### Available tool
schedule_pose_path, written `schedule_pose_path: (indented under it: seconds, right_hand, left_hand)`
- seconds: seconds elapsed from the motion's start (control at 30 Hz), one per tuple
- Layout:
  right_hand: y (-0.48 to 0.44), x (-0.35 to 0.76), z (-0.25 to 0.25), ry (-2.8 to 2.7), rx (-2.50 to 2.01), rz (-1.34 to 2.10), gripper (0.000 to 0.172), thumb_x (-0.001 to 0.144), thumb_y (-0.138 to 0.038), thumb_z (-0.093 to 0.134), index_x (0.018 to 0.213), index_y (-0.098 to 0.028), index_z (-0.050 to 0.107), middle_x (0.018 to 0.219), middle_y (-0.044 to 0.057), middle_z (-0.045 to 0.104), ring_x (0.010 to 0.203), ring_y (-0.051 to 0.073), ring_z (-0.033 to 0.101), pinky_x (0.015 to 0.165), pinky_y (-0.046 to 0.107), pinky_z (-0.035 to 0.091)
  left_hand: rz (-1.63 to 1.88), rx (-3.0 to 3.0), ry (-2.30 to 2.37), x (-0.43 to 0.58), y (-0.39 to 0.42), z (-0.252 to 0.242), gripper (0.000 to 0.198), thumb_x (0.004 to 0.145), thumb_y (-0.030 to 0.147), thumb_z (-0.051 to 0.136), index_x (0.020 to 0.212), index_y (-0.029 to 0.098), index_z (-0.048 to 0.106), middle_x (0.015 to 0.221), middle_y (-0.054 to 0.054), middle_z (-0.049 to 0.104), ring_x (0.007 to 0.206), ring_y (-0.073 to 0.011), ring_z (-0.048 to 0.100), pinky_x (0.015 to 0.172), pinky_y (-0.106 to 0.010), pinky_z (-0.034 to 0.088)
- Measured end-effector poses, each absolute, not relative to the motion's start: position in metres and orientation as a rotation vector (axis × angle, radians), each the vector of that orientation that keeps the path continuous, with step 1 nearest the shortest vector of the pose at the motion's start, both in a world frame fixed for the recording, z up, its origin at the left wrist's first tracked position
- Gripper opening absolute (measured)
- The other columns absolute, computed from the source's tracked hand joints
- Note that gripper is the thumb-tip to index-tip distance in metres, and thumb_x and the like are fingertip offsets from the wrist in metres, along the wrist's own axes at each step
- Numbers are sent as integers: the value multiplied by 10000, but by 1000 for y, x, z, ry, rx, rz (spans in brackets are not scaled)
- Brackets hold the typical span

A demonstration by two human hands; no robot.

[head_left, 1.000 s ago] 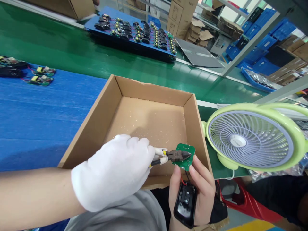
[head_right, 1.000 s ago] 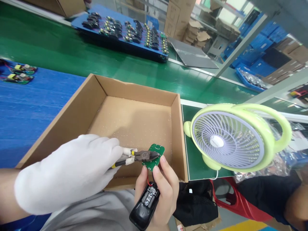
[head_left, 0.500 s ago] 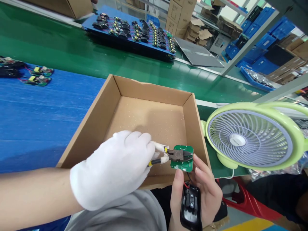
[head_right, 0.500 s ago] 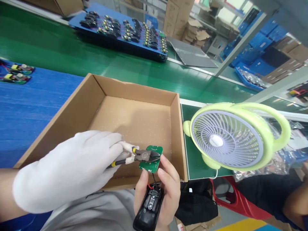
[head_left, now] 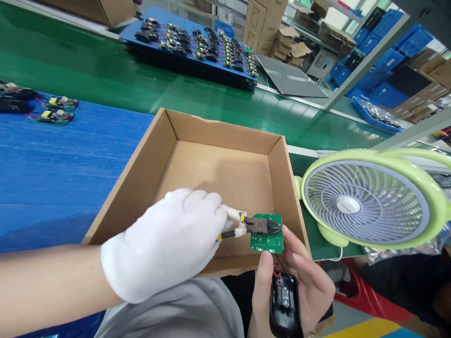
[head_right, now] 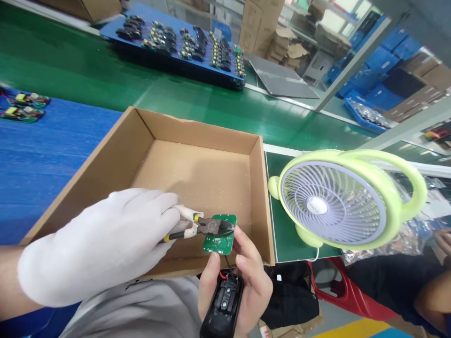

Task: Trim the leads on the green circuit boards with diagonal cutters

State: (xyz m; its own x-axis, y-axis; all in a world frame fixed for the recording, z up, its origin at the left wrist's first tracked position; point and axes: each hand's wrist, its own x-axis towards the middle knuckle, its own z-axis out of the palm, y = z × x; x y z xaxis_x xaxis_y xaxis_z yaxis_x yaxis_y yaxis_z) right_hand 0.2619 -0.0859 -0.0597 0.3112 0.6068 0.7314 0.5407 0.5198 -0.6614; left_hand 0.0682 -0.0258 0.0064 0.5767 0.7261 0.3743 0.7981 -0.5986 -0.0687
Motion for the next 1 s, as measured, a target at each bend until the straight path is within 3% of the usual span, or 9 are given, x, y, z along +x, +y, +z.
schedule_pose_path:
  seconds: [0.47, 0.8, 1.0]
  right_hand:
    - [-84, 267, -60, -1384, -1032, 97, 640, 812, 100, 860, 1279, -231, 573, 1334, 108, 849, 1064, 223, 898, 690, 236, 746]
    - [-77, 266, -60, -1372, -1001, 68, 577, 827, 79, 853, 1230, -233, 584, 1259, 80, 838, 1069, 198, 882, 801, 271, 769]
    - [-76, 262, -59, -1332, -1012, 78, 519, 875, 48, 820, 1238, -228, 572, 1231, 86, 839, 1019, 192, 883, 726, 232, 743]
  left_hand:
    - [-363, -2548, -1167, 69, -26, 6, 268, 854, 90, 567, 654, 250, 646, 607, -85, 566, 516, -297, 580, 537, -437, 388]
    - [-360, -2535, -1284, 66, -27, 2, 327, 930, 147, 514, 666, 253, 676, 598, -87, 576, 531, -294, 589, 561, -424, 327]
    - [-401, -2519, -1282, 69, -25, 2, 315, 911, 129, 507, 692, 245, 702, 598, -80, 584, 504, -305, 595, 547, -419, 332]
